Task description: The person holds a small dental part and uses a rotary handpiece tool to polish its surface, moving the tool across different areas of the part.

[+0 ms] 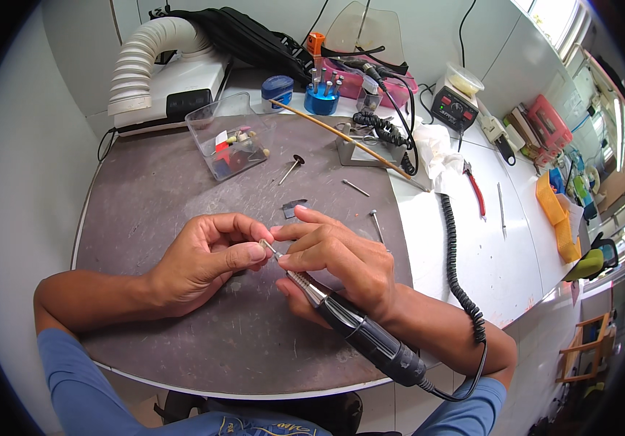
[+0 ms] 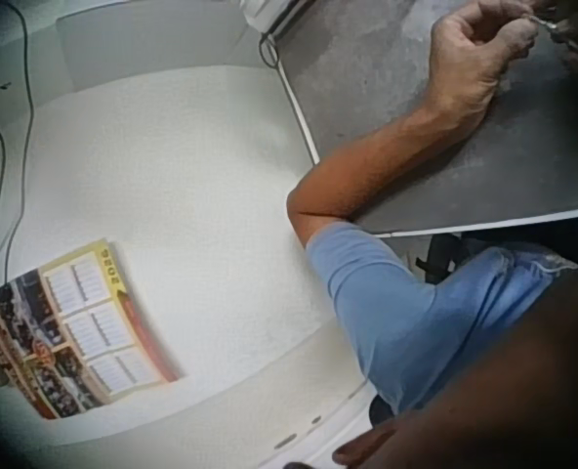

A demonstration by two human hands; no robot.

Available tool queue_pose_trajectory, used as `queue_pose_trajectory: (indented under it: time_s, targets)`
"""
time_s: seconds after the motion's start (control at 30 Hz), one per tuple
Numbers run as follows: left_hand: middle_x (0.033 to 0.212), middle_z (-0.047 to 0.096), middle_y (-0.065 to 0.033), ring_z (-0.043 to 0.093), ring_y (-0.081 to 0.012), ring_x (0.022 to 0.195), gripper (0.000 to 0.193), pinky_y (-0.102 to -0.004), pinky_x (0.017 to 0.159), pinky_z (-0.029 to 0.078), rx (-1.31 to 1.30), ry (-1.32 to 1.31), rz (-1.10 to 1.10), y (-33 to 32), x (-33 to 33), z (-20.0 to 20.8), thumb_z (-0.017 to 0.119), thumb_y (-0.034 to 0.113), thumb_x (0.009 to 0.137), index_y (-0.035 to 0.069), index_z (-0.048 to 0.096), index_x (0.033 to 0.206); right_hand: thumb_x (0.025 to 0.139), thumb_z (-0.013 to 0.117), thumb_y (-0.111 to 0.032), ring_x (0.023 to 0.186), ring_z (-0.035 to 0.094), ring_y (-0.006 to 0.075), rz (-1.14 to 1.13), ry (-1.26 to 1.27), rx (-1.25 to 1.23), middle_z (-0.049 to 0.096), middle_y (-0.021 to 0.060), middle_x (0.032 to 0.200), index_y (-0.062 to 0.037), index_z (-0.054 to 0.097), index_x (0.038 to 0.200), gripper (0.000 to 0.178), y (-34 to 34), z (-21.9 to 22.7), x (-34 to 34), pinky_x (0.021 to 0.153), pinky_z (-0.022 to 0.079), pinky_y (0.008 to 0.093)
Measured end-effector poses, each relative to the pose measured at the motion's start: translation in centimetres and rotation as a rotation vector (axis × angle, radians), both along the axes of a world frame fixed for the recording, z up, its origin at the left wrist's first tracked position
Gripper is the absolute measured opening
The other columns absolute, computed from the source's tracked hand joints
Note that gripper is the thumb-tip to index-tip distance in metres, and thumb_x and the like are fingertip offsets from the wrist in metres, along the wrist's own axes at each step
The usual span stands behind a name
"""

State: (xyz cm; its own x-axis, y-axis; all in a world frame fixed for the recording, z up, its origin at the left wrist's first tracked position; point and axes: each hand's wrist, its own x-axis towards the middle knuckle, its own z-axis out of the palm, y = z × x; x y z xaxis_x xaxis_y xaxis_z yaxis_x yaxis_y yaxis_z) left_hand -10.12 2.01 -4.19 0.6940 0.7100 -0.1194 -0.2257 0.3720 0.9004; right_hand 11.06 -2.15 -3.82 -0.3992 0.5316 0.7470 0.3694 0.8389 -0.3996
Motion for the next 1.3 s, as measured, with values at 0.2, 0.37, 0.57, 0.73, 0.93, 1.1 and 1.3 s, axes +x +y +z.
queue_pose_trajectory:
  time_s: [0.2,0.37,0.57,0.73,0.93,1.1,1.3]
  targets:
    - [0.095,0.064,-0.0062,0.059,-0.0097,0.088,0.02,-0.0231,0.08,0.048,-0.009,0.008,-0.003,-0.05,0.03,0.13,0.067,0.006,0.087,-0.002,0.061,0.105,0.069,0.075,-0.001,0.092,0.069,0.0286,-0.01,0.009,0.008,0.067,0.0111,0.081,-0.0031,0.061,0.086,0.022,0.0,-0.01,0.02,0.092,0.051,0.0485]
    - [0.096,0.064,-0.0057,0.059,-0.0098,0.089,0.02,-0.0233,0.08,0.048,0.003,0.011,-0.005,0.06,0.0,0.06,0.066,0.006,0.087,-0.001,0.061,0.105,0.07,0.075,-0.002,0.091,0.069,0.0285,-0.007,-0.003,0.006,0.067,0.0115,0.082,-0.0032,0.061,0.087,0.022,0.04,-0.03,0.06,0.092,0.051,0.0484]
    - [0.099,0.063,-0.0049,0.059,-0.0097,0.089,0.02,-0.0231,0.08,0.048,-0.011,-0.001,-0.016,-0.01,-0.02,0.18,0.066,0.007,0.088,0.0,0.061,0.106,0.07,0.077,-0.003,0.09,0.069,0.0279,0.003,-0.01,0.026,0.067,0.0117,0.084,-0.003,0.062,0.089,0.024,0.15,-0.05,-0.08,0.09,0.052,0.0477]
    - [0.099,0.062,-0.0043,0.058,-0.0096,0.091,0.019,-0.0235,0.082,0.048,-0.007,-0.003,-0.058,0.24,-0.03,0.09,0.066,0.008,0.089,0.0,0.061,0.106,0.07,0.077,-0.004,0.09,0.069,0.0277,-0.009,-0.007,0.03,0.067,0.0115,0.084,-0.0029,0.062,0.089,0.024,0.24,-0.16,-0.02,0.09,0.052,0.0476]
    - [0.099,0.061,-0.004,0.058,-0.0096,0.092,0.019,-0.0238,0.084,0.047,-0.011,0.008,-0.082,0.28,-0.05,0.13,0.065,0.009,0.09,0.001,0.06,0.107,0.07,0.077,-0.004,0.09,0.069,0.0273,-0.004,-0.006,0.023,0.068,0.0115,0.085,-0.0028,0.063,0.09,0.024,0.22,-0.12,0.02,0.09,0.052,0.0476]
    - [0.1,0.061,-0.0043,0.058,-0.0097,0.093,0.02,-0.0241,0.084,0.047,-0.008,0.012,-0.09,0.41,-0.06,-0.05,0.064,0.01,0.09,0.001,0.06,0.107,0.07,0.077,-0.004,0.09,0.069,0.0271,-0.021,0.014,0.022,0.068,0.0122,0.085,-0.0023,0.063,0.09,0.024,0.28,-0.27,-0.02,0.09,0.052,0.0476]
    - [0.099,0.062,-0.0039,0.058,-0.0087,0.092,0.02,-0.0232,0.083,0.047,-0.017,0.01,-0.084,0.37,-0.03,-0.03,0.064,0.009,0.09,0.001,0.059,0.108,0.07,0.076,-0.003,0.09,0.069,0.0274,-0.018,0.024,0.023,0.068,0.0143,0.085,-0.0015,0.062,0.09,0.025,0.29,-0.34,0.0,0.091,0.052,0.0481]
